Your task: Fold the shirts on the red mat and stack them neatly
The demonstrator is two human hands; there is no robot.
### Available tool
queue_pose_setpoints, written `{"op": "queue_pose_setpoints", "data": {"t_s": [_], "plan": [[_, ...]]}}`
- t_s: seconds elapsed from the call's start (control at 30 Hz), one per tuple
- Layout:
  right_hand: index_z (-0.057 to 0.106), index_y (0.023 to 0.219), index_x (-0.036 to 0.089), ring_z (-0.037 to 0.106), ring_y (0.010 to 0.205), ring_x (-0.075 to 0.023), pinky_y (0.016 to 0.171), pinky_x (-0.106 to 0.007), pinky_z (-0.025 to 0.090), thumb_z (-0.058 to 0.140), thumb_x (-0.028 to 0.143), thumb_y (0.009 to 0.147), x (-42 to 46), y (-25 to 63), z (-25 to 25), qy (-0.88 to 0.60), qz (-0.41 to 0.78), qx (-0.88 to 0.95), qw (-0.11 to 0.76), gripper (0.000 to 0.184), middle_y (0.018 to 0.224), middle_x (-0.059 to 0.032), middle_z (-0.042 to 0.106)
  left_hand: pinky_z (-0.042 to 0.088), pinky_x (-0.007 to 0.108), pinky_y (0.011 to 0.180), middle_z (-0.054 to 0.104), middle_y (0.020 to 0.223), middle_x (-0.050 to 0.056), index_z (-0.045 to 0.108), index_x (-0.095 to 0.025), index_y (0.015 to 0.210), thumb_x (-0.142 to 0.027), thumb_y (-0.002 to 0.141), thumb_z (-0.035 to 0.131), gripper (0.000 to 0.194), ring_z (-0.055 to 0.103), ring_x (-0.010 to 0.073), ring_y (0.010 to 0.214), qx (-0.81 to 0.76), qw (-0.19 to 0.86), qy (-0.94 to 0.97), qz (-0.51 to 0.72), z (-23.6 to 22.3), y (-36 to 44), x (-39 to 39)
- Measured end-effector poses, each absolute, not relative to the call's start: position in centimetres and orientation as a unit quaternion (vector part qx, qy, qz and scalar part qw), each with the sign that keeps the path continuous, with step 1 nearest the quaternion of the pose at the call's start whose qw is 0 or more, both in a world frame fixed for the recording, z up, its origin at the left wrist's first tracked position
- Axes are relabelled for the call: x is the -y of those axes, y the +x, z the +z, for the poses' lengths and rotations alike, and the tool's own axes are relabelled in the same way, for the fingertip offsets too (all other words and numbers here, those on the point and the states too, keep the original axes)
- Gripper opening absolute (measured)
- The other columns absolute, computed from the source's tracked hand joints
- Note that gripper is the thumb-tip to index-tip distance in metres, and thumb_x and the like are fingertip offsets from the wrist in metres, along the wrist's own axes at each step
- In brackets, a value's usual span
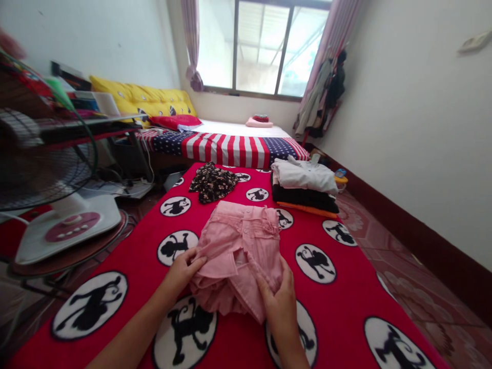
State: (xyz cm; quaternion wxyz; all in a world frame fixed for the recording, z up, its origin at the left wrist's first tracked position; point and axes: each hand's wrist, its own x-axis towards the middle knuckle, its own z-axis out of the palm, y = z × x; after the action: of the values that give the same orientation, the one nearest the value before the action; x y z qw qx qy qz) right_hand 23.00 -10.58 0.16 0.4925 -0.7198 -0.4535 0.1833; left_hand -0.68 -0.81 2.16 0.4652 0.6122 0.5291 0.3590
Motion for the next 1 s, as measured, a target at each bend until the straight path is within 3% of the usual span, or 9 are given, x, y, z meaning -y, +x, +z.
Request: {"op": "queue_pose_setpoints", "data": {"t_s": [0.1, 0.17, 0.23, 0.3, 0.43, 0.57, 0.73, 0.9, 1.0], "plan": [[0.033, 0.140, 0.017, 0.042, 0.131, -0.0300, 0.109, -0.043, 0.034, 0.062, 0.054, 0.075, 10.0, 22.7, 0.4, -0.716, 0.218, 0.431, 0.504, 0.080, 0.142, -0.0164, 0.042, 0.051, 0.029, 0.064, 0.063, 0.078, 0.002, 0.055, -0.018, 0.090, -0.047, 0.073, 0.054, 0.034, 0.062, 0.0184, 0.072, -0.445, 0.675, 0.462, 0.365, 2.5, 0.2, 2.2], [0.034, 0.139, 0.016, 0.041, 0.131, -0.0303, 0.109, -0.043, 0.034, 0.064, 0.054, 0.072, 9.9, 22.9, 0.2, -0.718, 0.220, 0.419, 0.511, 0.083, 0.142, -0.0172, 0.042, 0.053, 0.031, 0.060, 0.065, 0.081, 0.003, 0.053, -0.019, 0.104, -0.051, 0.075, 0.051, 0.043, 0.065, 0.0191, 0.067, -0.426, 0.736, 0.420, 0.317, 2.7, 0.1, 2.9], [0.034, 0.139, 0.016, 0.041, 0.132, -0.0303, 0.109, -0.043, 0.034, 0.066, 0.052, 0.071, 9.9, 23.3, -0.1, -0.716, 0.220, 0.416, 0.515, 0.083, 0.143, -0.0176, 0.041, 0.051, 0.030, 0.051, 0.066, 0.073, 0.002, 0.051, -0.019, 0.110, -0.051, 0.076, 0.051, 0.046, 0.065, 0.0201, 0.057, -0.472, 0.706, 0.470, 0.240, 2.8, -0.6, 2.8], [0.034, 0.139, 0.015, 0.041, 0.132, -0.0298, 0.109, -0.043, 0.035, 0.067, 0.050, 0.071, 10.0, 23.5, -0.4, -0.712, 0.220, 0.418, 0.519, 0.083, 0.143, -0.0176, 0.041, 0.048, 0.029, 0.048, 0.065, 0.067, 0.002, 0.055, -0.018, 0.104, -0.047, 0.075, 0.051, 0.041, 0.064, 0.0211, 0.054, -0.533, 0.593, 0.569, 0.203, 2.9, -1.6, 2.0], [0.034, 0.140, 0.015, 0.046, 0.128, -0.0300, 0.106, -0.042, 0.038, 0.067, 0.049, 0.070, 10.3, 23.3, -0.4, -0.712, 0.227, 0.412, 0.521, 0.084, 0.142, -0.0177, 0.044, 0.052, 0.033, 0.069, 0.068, 0.097, 0.011, 0.059, -0.015, 0.106, -0.036, 0.073, 0.055, 0.040, 0.065, 0.0215, 0.074, -0.593, 0.344, 0.657, 0.312, 3.2, -2.7, 0.0], [0.033, 0.141, 0.014, 0.045, 0.129, -0.0306, 0.107, -0.042, 0.037, 0.068, 0.049, 0.069, 10.4, 22.7, 0.0, -0.727, 0.220, 0.396, 0.516, 0.087, 0.142, -0.0178, 0.044, 0.050, 0.036, 0.084, 0.064, 0.117, 0.016, 0.050, -0.012, 0.128, -0.028, 0.069, 0.060, 0.062, 0.065, 0.0256, 0.095, -0.547, 0.398, 0.640, 0.365, 3.7, -1.0, 0.7], [0.033, 0.141, 0.013, 0.042, 0.130, -0.0307, 0.108, -0.044, 0.034, 0.071, 0.049, 0.066, 10.4, 22.8, 0.0, -0.730, 0.217, 0.394, 0.515, 0.092, 0.142, -0.0181, 0.042, 0.045, 0.034, 0.097, 0.062, 0.124, 0.013, 0.055, -0.015, 0.125, -0.030, 0.064, 0.069, 0.064, 0.056, 0.0290, 0.116, -0.470, 0.457, 0.625, 0.423, 2.9, -0.1, 2.6], [0.043, 0.133, 0.017, 0.043, 0.127, -0.0275, 0.106, -0.045, 0.034, 0.058, 0.048, 0.081, 12.3, 22.6, 0.9, -0.711, 0.088, 0.441, 0.541, 0.062, 0.137, -0.0147, 0.046, 0.049, 0.037, 0.090, 0.063, 0.119, 0.014, 0.063, -0.014, 0.108, -0.048, 0.083, 0.053, 0.043, 0.058, 0.0284, 0.112, -0.520, 0.432, 0.513, 0.528, 1.3, -2.9, 3.8], [0.053, 0.121, 0.023, 0.048, 0.117, -0.0273, 0.101, -0.046, 0.037, 0.063, 0.043, 0.081, 13.9, 21.6, 2.2, -0.667, -0.040, 0.557, 0.494, 0.047, 0.124, -0.0101, 0.055, 0.045, 0.034, 0.094, 0.065, 0.116, 0.010, 0.067, -0.017, 0.103, -0.047, 0.086, 0.052, 0.037, 0.057, 0.0262, 0.112, -0.512, 0.387, 0.542, 0.542, 1.5, -3.6, 5.3]]}}
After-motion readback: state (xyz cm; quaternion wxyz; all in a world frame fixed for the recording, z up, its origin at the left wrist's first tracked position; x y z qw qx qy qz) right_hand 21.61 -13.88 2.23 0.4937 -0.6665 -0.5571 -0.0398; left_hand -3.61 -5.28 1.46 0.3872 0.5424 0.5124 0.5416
